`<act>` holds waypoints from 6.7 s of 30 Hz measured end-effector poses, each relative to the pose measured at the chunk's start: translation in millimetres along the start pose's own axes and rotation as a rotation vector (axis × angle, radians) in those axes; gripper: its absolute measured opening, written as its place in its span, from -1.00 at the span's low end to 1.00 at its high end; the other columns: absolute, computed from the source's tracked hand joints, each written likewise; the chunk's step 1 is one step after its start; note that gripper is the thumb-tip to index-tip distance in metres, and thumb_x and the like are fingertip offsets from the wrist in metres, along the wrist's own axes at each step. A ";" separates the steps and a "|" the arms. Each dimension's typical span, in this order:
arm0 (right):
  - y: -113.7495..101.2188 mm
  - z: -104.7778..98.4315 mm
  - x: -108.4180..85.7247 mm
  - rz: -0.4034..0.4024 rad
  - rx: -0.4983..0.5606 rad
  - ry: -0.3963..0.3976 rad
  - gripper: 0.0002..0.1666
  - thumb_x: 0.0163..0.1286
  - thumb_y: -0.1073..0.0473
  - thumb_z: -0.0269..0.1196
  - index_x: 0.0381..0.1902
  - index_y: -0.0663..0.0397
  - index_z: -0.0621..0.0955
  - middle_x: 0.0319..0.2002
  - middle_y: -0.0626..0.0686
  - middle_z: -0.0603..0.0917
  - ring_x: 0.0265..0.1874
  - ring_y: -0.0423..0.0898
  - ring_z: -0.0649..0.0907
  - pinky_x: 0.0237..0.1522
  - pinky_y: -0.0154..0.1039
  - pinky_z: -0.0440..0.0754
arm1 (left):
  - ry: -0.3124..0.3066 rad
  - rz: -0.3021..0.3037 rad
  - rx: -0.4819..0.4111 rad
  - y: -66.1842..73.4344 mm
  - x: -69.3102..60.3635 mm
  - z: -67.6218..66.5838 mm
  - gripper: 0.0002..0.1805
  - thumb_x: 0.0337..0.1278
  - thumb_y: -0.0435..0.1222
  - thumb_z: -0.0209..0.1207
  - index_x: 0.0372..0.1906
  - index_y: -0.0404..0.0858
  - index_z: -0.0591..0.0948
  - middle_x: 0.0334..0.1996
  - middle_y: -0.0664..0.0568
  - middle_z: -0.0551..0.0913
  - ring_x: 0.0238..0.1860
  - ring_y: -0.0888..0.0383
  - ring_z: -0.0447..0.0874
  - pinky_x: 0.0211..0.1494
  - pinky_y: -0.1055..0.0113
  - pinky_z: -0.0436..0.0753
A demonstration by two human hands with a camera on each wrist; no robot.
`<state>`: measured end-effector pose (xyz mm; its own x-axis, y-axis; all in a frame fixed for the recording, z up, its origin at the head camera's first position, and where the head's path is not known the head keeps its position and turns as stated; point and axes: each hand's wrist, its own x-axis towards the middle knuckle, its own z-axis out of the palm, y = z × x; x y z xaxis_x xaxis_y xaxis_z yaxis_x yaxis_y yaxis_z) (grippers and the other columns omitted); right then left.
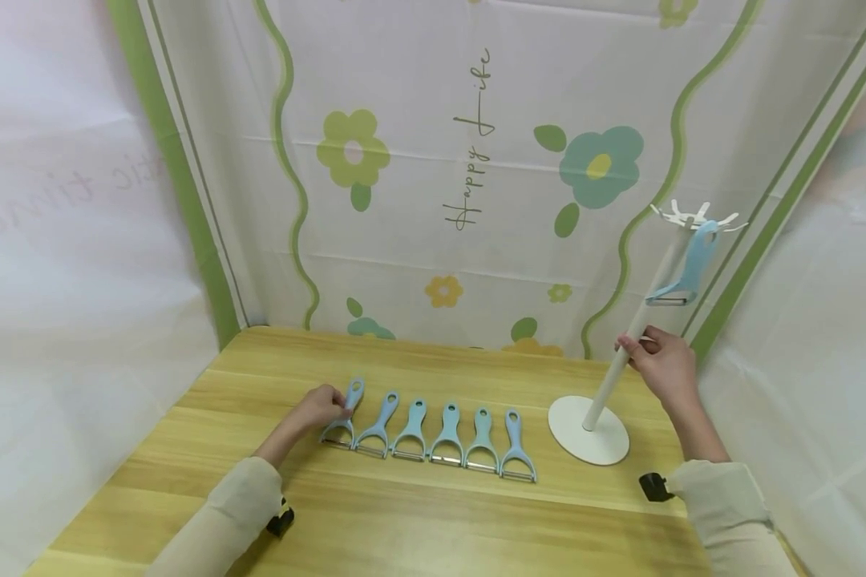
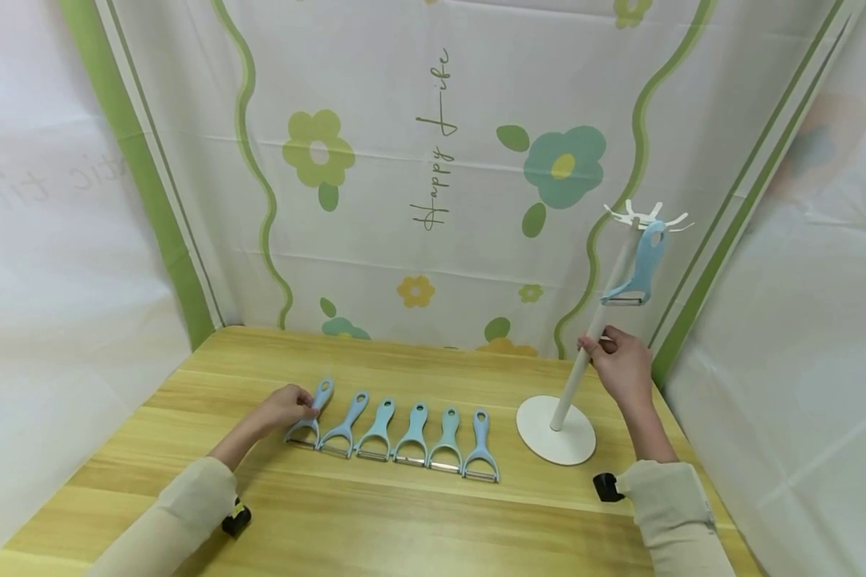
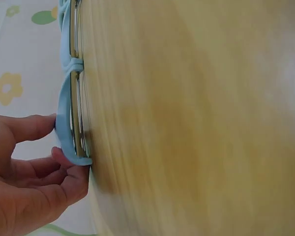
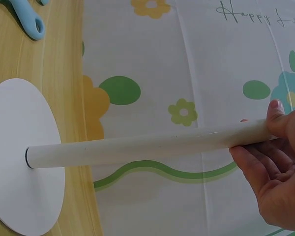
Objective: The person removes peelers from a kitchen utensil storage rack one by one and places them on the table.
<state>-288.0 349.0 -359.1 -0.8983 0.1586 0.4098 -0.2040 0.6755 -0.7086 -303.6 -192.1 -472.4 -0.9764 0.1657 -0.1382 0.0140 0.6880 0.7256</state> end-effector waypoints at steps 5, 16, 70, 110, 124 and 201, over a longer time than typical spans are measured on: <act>0.1 -1.2 0.0 0.005 0.001 0.006 -0.39 0.47 -0.12 0.19 0.14 0.35 0.61 -0.08 0.37 0.72 -0.41 -0.78 0.50 -0.36 -0.63 0.62 | 0.023 -0.001 0.035 3.4 0.7 1.4 -0.67 0.08 -0.38 0.27 -0.68 -0.15 0.41 -0.72 0.15 0.32 -0.63 0.25 0.24 -0.54 0.45 0.26; 0.1 -1.4 -0.6 0.005 0.009 0.011 -0.42 0.48 -0.08 0.19 0.12 0.37 0.62 -0.08 0.37 0.72 -0.41 -0.77 0.51 -0.35 -0.61 0.63 | 0.044 0.001 0.160 10.7 3.1 3.0 -0.59 0.00 -0.38 0.29 -0.75 -0.11 0.34 -0.78 0.19 0.24 -0.69 0.28 0.17 -0.60 0.49 0.19; -8.2 3.8 -3.2 0.026 -0.064 0.125 -0.60 0.41 0.06 0.30 -0.15 0.37 0.73 -0.24 0.36 0.76 -0.61 -0.75 0.46 -0.53 -0.64 0.53 | -0.152 0.662 0.055 251.2 27.1 68.5 -0.68 0.40 -0.28 0.16 0.13 -0.34 0.52 0.03 -0.12 0.65 0.10 0.05 0.64 0.13 0.43 0.64; -11.9 -1.9 -1.6 0.013 -0.135 0.052 -0.53 0.47 -0.08 0.21 -0.06 0.24 0.73 -0.21 0.30 0.78 -0.50 -0.28 0.72 -0.50 -0.47 0.59 | 0.053 0.735 -0.121 451.8 38.0 126.7 -0.55 0.39 -0.15 0.19 0.32 -0.10 0.52 0.08 0.20 0.72 -0.01 0.46 0.68 -0.05 0.76 0.51; -12.2 -1.0 -1.6 -0.077 -0.169 0.094 -0.64 0.44 0.02 0.27 -0.21 0.25 0.75 -0.33 0.27 0.79 -0.61 -0.63 0.52 -0.48 -0.55 0.48 | 0.088 0.831 0.008 470.3 27.5 115.5 -0.87 0.40 -0.24 0.12 -0.15 -0.12 0.67 -0.33 0.27 0.71 -0.38 0.50 0.56 -0.31 0.73 0.46; -9.7 -0.7 -2.6 -0.005 -0.111 0.053 -0.52 0.45 -0.06 0.25 -0.14 0.32 0.71 -0.18 0.31 0.77 -0.49 -0.78 0.40 -0.48 -0.63 0.57 | -0.011 0.613 -0.204 284.6 27.3 59.4 -0.89 0.31 -0.42 0.22 -0.27 -0.44 0.65 -0.34 -0.20 0.72 -0.40 0.16 0.70 -0.25 0.33 0.76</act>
<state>-283.4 342.6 -352.9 -0.8749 0.1906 0.4452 -0.1616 0.7517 -0.6394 -313.5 50.2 -309.7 -0.8019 0.4941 0.3358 0.5262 0.3181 0.7886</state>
